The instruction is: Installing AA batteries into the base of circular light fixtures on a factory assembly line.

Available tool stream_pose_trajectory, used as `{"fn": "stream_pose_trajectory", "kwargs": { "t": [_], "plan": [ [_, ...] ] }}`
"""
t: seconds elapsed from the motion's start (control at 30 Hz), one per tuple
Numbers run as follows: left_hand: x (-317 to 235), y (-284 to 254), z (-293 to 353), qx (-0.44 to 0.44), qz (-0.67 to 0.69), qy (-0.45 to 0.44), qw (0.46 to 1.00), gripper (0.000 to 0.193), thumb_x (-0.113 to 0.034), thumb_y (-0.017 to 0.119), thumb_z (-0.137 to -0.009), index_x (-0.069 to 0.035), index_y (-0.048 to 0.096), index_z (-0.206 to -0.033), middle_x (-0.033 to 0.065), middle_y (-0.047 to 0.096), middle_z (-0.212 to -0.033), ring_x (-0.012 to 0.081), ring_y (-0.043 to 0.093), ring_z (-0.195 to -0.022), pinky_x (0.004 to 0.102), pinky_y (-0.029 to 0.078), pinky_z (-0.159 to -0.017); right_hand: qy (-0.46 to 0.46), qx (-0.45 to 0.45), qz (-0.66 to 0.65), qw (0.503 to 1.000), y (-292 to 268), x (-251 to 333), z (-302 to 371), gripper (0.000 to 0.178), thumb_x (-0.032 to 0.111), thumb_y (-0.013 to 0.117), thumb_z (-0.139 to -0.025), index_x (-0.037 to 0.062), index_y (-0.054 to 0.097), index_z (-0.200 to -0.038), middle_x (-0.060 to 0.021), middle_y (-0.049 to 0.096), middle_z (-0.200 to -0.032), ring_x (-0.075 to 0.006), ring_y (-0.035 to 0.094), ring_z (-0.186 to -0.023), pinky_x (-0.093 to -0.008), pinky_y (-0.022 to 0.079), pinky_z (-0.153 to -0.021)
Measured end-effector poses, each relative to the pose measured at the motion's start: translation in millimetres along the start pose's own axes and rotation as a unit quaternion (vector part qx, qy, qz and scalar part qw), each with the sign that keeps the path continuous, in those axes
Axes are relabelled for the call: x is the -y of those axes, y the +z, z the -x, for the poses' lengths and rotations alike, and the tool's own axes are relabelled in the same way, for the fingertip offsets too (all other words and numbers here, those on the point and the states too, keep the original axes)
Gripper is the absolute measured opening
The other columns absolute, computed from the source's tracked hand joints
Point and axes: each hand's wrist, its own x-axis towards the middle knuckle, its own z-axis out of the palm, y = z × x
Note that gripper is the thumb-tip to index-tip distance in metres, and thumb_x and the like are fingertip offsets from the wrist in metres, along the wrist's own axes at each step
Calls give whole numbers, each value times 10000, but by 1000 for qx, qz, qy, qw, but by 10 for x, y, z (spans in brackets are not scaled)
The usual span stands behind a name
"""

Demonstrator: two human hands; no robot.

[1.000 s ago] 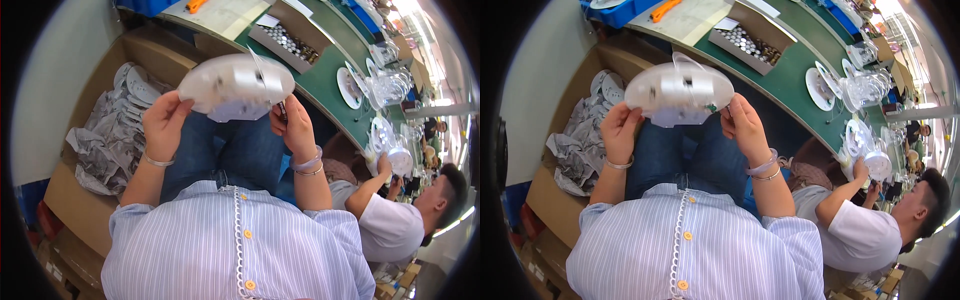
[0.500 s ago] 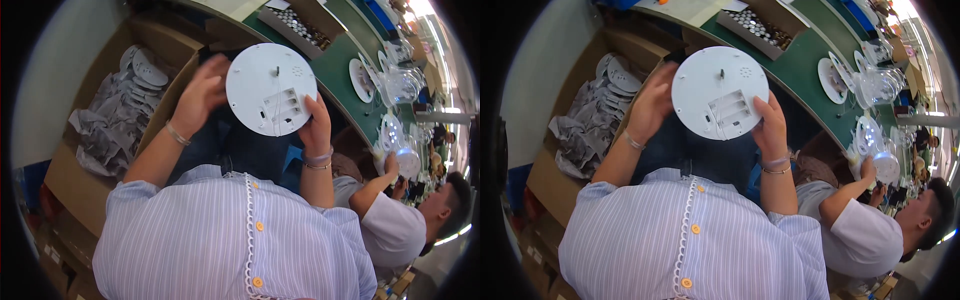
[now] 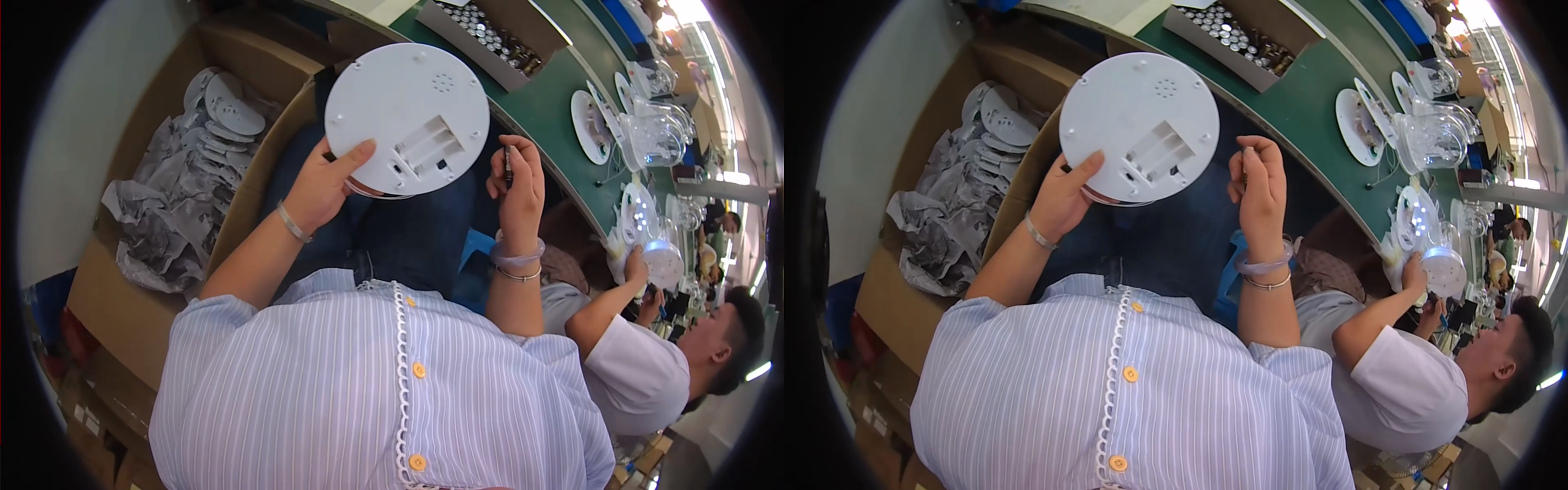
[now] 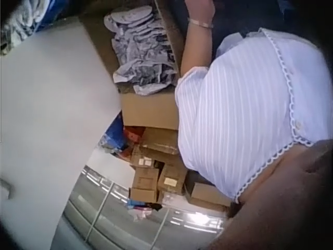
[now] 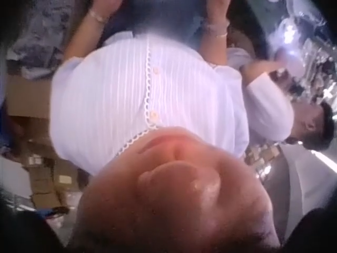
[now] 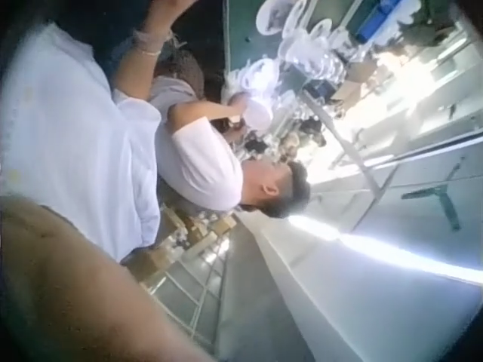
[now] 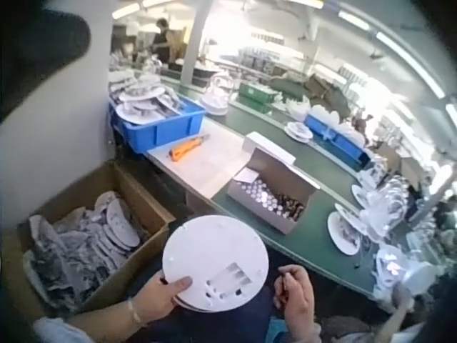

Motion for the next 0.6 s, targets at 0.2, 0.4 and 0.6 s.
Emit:
{"fn": "stream_pose_trajectory", "kwargs": {
  "t": [0.2,0.4,0.6],
  "plan": [
    [-12,-28,-13,30,-38,-32,998,395,-117,568,-784,17,400,-1115,141,519,-1025,235,577,-862,332,538,-635,-126,9,86,988,148,62,32,311,32,496,-805,-8,386,-1092,-51,541,-801,-43,427,-623,-152,357,-568],
    [25,28,52,20,-29,-35,999,397,-104,558,-787,13,387,-1127,147,516,-1029,239,574,-877,338,539,-634,-83,61,38,994,189,70,96,254,-26,557,-755,-46,484,-998,-106,582,-911,-117,545,-851,-204,431,-750],
    [78,84,81,24,-26,-47,998,400,-116,560,-788,9,389,-1127,151,516,-1029,245,572,-885,346,538,-640,-64,84,41,994,177,30,128,233,-14,536,-774,-42,492,-1001,-93,567,-924,-103,535,-843,-199,428,-727]
  ]
}}
